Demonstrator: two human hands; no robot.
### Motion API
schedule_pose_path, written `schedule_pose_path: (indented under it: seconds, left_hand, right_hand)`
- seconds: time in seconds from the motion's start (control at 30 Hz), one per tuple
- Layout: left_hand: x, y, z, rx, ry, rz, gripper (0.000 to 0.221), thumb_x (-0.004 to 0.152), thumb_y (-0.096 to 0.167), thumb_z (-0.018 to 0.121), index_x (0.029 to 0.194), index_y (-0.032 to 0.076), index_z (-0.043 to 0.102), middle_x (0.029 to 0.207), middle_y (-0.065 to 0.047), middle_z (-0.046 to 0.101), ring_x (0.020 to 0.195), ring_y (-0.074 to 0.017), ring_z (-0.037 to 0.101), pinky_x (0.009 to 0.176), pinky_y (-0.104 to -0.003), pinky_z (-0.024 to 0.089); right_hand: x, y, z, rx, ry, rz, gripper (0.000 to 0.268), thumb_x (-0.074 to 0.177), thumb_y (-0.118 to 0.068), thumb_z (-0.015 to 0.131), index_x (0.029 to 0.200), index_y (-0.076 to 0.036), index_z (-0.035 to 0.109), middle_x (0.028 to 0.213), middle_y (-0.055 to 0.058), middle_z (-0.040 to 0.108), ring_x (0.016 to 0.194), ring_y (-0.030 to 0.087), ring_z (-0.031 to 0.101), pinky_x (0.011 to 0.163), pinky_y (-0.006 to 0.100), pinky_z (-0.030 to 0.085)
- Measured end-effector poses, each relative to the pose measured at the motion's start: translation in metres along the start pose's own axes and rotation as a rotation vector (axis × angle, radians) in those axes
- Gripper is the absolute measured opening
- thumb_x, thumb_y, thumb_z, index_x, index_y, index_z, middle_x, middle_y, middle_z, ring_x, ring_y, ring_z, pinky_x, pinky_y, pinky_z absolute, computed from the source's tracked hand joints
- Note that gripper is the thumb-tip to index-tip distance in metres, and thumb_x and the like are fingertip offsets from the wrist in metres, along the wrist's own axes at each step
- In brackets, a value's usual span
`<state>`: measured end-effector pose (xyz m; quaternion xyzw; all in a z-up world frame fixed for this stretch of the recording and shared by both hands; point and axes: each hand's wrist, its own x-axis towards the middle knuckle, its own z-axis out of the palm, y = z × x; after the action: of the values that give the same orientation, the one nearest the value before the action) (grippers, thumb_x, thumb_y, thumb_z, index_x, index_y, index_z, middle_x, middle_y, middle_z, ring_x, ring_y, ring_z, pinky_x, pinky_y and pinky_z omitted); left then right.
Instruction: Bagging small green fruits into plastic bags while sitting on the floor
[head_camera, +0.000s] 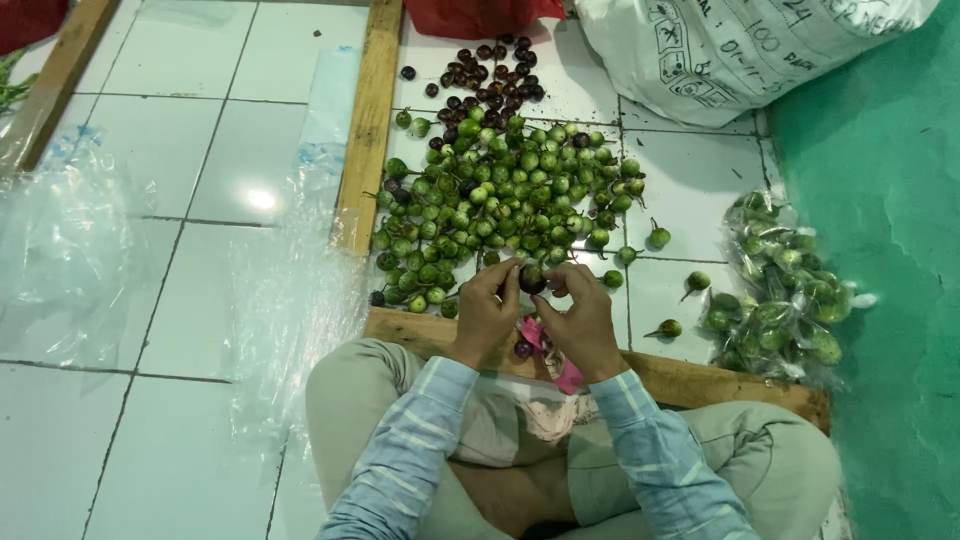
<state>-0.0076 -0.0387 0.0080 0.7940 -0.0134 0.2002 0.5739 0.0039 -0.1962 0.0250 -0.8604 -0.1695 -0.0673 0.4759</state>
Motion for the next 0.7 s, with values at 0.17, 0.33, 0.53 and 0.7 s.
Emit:
schedule_pose_path:
  seconds: [0.17,0.33,0.53,0.7]
  left_hand:
    - [0.000,-0.006,0.000,0.135,-0.007,0.079,0.024,0.104,0.009,0.056,0.115,-0.003,0.073,0.080,-0.023,0.071,0.069,-0.0390,0.070,0.055,-0.044,0.057]
    - [0.003,-0.006,-0.005,0.147,-0.001,0.072,0.027,0.107,0.012,0.053,0.117,-0.003,0.072,0.079,-0.020,0.070,0.065,-0.0330,0.069,0.054,-0.040,0.057]
    - [0.005,-0.010,-0.016,0.092,0.025,0.029,0.026,0.108,0.012,0.052,0.114,-0.002,0.072,0.075,-0.022,0.068,0.065,-0.0347,0.069,0.050,-0.042,0.054]
    - [0.005,-0.017,-0.018,0.071,-0.030,0.012,0.023,0.107,0.012,0.053,0.112,0.002,0.072,0.077,-0.018,0.067,0.071,-0.0309,0.071,0.058,-0.040,0.058]
  right_hand:
    - [0.002,-0.006,0.002,0.035,0.091,-0.044,0.012,0.090,0.003,0.071,0.100,-0.003,0.072,0.092,0.008,0.064,0.082,0.025,0.069,0.074,0.037,0.058]
    - [0.004,-0.005,0.004,0.077,0.112,-0.076,0.011,0.089,0.003,0.072,0.096,-0.005,0.073,0.089,0.007,0.065,0.080,0.023,0.070,0.071,0.035,0.058]
    - [-0.020,0.024,0.018,0.223,-0.060,0.245,0.016,0.104,-0.011,0.052,0.114,-0.001,0.060,0.093,0.018,0.064,0.089,0.035,0.070,0.079,0.051,0.058]
    - [-0.051,0.044,0.056,-0.637,-0.633,0.035,0.026,0.085,-0.008,0.065,0.110,-0.006,0.070,0.108,0.018,0.066,0.097,0.039,0.071,0.071,0.049,0.063]
